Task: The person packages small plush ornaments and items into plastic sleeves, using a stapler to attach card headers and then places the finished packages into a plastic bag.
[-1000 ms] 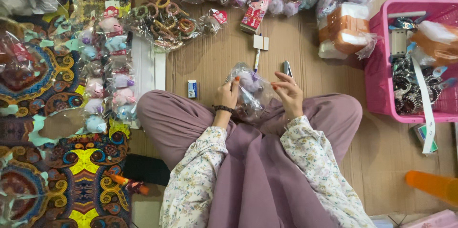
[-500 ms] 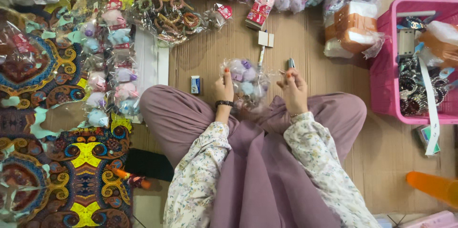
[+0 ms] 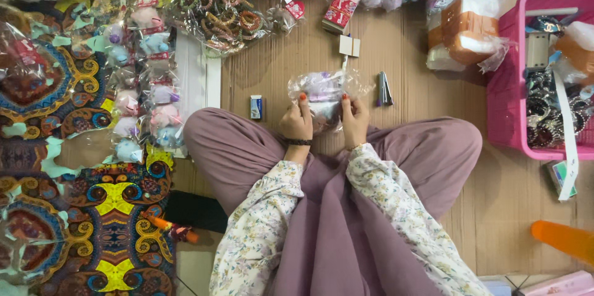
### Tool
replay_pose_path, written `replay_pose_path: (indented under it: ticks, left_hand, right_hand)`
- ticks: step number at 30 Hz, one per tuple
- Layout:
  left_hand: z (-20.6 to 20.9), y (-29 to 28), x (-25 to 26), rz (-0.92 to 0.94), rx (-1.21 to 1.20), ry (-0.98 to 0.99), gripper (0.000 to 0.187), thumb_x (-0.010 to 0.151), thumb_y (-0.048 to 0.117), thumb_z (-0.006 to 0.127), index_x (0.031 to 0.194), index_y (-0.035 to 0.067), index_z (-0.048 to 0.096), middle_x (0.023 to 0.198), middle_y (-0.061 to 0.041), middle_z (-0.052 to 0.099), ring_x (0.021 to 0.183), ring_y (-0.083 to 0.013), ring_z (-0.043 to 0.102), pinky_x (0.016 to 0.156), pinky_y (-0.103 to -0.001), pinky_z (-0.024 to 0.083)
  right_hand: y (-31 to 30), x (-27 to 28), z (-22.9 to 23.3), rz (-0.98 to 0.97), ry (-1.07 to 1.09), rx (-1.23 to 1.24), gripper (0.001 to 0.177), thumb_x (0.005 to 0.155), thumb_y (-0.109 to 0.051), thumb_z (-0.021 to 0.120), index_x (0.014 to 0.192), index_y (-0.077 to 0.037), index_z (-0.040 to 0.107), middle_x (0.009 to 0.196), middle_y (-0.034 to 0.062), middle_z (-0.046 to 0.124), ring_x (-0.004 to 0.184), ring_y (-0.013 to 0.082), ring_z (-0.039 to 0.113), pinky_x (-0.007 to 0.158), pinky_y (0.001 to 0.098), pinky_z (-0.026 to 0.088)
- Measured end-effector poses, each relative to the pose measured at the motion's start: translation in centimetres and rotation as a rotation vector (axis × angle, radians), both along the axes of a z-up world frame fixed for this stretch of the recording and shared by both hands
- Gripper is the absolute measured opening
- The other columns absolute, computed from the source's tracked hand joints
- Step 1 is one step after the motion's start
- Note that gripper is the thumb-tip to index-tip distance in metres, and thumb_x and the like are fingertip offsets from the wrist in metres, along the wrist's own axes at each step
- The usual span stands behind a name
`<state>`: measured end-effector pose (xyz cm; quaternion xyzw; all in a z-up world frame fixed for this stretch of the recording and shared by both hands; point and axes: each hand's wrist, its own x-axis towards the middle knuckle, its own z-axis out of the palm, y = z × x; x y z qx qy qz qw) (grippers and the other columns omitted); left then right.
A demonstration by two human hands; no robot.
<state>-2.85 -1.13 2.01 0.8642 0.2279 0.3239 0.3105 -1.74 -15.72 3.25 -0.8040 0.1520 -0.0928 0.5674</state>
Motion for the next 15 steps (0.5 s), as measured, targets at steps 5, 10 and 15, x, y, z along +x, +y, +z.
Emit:
replay_pose_path:
  ticks: [5,10,15]
  left_hand:
    - [1.8,1.6,0.7,0.163,-0.161,0.056,0.053,0.104,0.036,0.057,0.06,0.006,0.061,0.05,-0.017,0.06,0.053,-0.0384,0.067,0.047,-0.042,0.049]
    - [3.1,1.3,0.7,0.127,-0.175,0.093,0.056,0.104,0.039,0.056,0.06,0.005,0.062,0.05,-0.017,0.061,0.053,-0.0377,0.068,0.048,-0.042,0.051]
    - [2.5,1.4,1.0,0.042,-0.192,0.084,0.056,0.105,0.039,0.056,0.063,0.003,0.062,0.055,-0.022,0.062,0.058,-0.0416,0.069,0.051,-0.047,0.051]
  right_hand:
    - [0.4,0.3,6.9,-0.2,0.221,0.814,0.017,0.105,-0.023,0.061,0.091,-0.015,0.06,0.089,0.0095,0.071,0.089,0.0277,0.077,0.082,0.0407,0.066]
    - [-2.9,1.0,0.8,-0.258,0.438,0.926,0.02,0.1,-0.024,0.063,0.085,-0.019,0.052,0.081,0.0014,0.063,0.079,0.0199,0.071,0.076,0.0317,0.063]
    - [-2.8,1.9,0.0,-0.227,0.486,0.761,0.02,0.102,-0.03,0.058,0.086,-0.021,0.053,0.067,-0.0059,0.052,0.058,0.0099,0.059,0.056,0.0215,0.053]
